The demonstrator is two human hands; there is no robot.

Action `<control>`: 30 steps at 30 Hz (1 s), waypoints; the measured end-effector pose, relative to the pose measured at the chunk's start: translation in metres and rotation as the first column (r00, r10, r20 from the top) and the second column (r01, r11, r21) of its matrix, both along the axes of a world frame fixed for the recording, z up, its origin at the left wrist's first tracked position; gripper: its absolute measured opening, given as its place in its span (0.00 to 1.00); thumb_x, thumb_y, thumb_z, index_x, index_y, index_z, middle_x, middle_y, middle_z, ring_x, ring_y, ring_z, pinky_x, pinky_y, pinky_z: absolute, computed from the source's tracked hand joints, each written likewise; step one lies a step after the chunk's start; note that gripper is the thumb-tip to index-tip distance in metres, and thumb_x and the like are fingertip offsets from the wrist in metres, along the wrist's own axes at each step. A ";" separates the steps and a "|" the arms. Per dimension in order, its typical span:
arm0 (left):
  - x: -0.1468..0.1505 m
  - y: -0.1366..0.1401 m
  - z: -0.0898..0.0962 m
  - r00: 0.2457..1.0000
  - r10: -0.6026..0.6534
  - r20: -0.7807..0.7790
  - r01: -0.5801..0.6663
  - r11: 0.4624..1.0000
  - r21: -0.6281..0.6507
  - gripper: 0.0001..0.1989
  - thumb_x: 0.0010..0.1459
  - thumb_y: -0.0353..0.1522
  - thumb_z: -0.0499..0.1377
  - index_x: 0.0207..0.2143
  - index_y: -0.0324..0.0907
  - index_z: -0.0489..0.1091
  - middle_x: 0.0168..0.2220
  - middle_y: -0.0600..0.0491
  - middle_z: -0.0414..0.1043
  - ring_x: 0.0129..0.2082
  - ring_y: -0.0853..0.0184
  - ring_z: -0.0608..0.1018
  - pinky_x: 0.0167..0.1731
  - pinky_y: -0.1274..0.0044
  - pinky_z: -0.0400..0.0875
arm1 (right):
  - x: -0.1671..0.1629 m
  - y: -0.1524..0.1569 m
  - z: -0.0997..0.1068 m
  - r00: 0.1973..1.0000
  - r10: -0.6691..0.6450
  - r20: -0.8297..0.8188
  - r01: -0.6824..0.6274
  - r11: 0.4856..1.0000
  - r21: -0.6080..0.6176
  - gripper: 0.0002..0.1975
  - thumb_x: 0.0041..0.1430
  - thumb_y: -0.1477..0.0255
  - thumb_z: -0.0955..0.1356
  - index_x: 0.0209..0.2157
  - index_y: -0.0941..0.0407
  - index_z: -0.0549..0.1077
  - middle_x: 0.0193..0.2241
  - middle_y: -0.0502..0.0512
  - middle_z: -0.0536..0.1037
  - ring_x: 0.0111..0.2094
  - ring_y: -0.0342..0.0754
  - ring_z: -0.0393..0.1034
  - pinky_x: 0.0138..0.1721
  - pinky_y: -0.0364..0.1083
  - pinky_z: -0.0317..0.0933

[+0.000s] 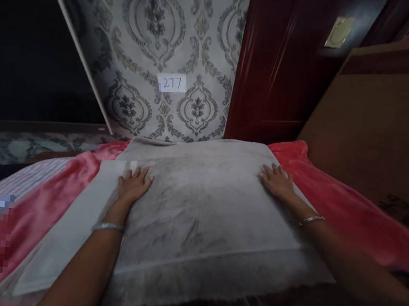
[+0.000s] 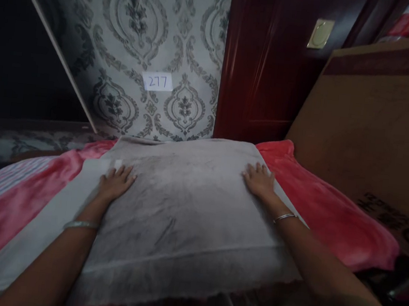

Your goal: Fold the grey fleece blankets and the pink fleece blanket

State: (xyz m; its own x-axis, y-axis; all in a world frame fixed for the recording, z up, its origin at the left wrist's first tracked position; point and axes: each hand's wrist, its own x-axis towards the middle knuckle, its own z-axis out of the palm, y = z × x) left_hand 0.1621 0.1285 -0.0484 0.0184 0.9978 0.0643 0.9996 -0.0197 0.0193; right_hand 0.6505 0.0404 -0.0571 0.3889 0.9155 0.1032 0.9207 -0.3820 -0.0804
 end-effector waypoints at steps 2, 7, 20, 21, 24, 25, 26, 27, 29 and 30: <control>0.004 -0.003 0.004 1.000 -0.014 -0.003 0.014 1.000 0.015 0.34 0.68 0.48 0.39 0.72 0.47 0.51 0.74 0.45 0.47 0.71 0.44 0.54 0.64 0.47 0.51 | -0.043 -0.017 0.002 0.988 0.156 -0.002 -0.156 0.987 0.025 0.33 0.71 0.56 0.50 0.72 0.52 0.53 0.73 0.61 0.48 0.72 0.62 0.39 0.67 0.68 0.42; 0.023 -0.035 0.030 0.997 -0.070 -0.042 0.071 0.997 0.038 0.30 0.69 0.44 0.41 0.66 0.42 0.63 0.66 0.40 0.63 0.66 0.44 0.63 0.63 0.47 0.53 | -0.149 -0.058 -0.010 0.866 0.493 -0.077 -0.496 0.868 -0.019 0.33 0.71 0.54 0.53 0.72 0.48 0.52 0.73 0.57 0.46 0.73 0.61 0.37 0.68 0.66 0.39; 0.063 -0.173 -0.019 0.917 -0.397 0.018 0.397 0.918 0.010 0.32 0.69 0.48 0.46 0.72 0.52 0.52 0.74 0.52 0.44 0.74 0.48 0.45 0.69 0.50 0.41 | -0.082 -0.109 -0.029 0.981 0.185 -0.061 -0.190 0.975 -0.112 0.34 0.70 0.50 0.51 0.72 0.46 0.49 0.74 0.52 0.43 0.73 0.61 0.37 0.68 0.65 0.40; 0.063 -0.172 -0.019 0.916 -0.401 0.026 0.400 0.916 0.018 0.32 0.68 0.48 0.47 0.71 0.51 0.52 0.74 0.51 0.44 0.73 0.48 0.46 0.69 0.50 0.41 | -0.069 -0.119 -0.028 0.990 0.133 -0.056 -0.139 0.983 -0.123 0.34 0.70 0.51 0.50 0.73 0.47 0.50 0.74 0.54 0.44 0.72 0.61 0.38 0.67 0.65 0.41; 0.065 -0.173 -0.017 0.907 -0.416 0.063 0.414 0.909 0.046 0.32 0.68 0.47 0.49 0.71 0.50 0.55 0.74 0.49 0.47 0.73 0.47 0.48 0.68 0.49 0.43 | -0.039 -0.145 -0.031 0.999 0.022 -0.032 -0.025 0.994 -0.107 0.35 0.70 0.54 0.49 0.72 0.53 0.53 0.73 0.60 0.45 0.72 0.62 0.40 0.65 0.64 0.43; 0.065 -0.174 -0.017 0.903 -0.423 0.078 0.419 0.906 0.063 0.31 0.68 0.47 0.50 0.70 0.50 0.56 0.73 0.49 0.49 0.73 0.47 0.49 0.68 0.49 0.45 | -0.033 -0.151 -0.034 1.000 0.006 -0.030 -0.008 0.997 -0.078 0.36 0.69 0.54 0.48 0.72 0.54 0.53 0.73 0.61 0.46 0.71 0.63 0.41 0.64 0.65 0.44; 0.066 -0.177 -0.018 0.898 -0.431 0.092 0.424 0.902 0.086 0.30 0.68 0.46 0.50 0.69 0.50 0.58 0.73 0.48 0.51 0.73 0.47 0.50 0.68 0.49 0.46 | -0.028 -0.155 -0.039 1.000 0.001 -0.032 -0.002 0.999 -0.050 0.36 0.69 0.53 0.48 0.72 0.53 0.53 0.73 0.61 0.46 0.71 0.64 0.41 0.64 0.66 0.44; 0.065 -0.180 -0.019 0.891 -0.442 0.105 0.431 0.896 0.112 0.29 0.68 0.45 0.51 0.68 0.49 0.60 0.72 0.47 0.53 0.72 0.48 0.52 0.68 0.50 0.47 | -0.024 -0.157 -0.044 0.999 -0.007 -0.035 0.006 1.000 -0.027 0.37 0.68 0.52 0.47 0.72 0.53 0.53 0.73 0.61 0.47 0.71 0.64 0.41 0.63 0.67 0.43; 0.061 -0.188 -0.021 0.872 -0.473 0.127 0.451 0.877 0.164 0.26 0.68 0.42 0.51 0.65 0.45 0.64 0.69 0.45 0.60 0.70 0.52 0.58 0.68 0.53 0.51 | -0.019 -0.157 -0.057 0.999 0.006 -0.032 -0.005 1.000 0.030 0.40 0.65 0.50 0.45 0.72 0.51 0.53 0.72 0.61 0.49 0.70 0.64 0.42 0.62 0.68 0.43; 0.057 -0.193 -0.021 0.862 -0.489 0.133 0.462 0.866 0.193 0.24 0.69 0.41 0.51 0.64 0.44 0.66 0.67 0.44 0.62 0.70 0.54 0.60 0.68 0.55 0.52 | -0.015 -0.157 -0.064 0.999 0.027 -0.018 -0.026 0.998 0.064 0.40 0.64 0.48 0.45 0.72 0.49 0.53 0.72 0.61 0.50 0.70 0.64 0.44 0.61 0.68 0.44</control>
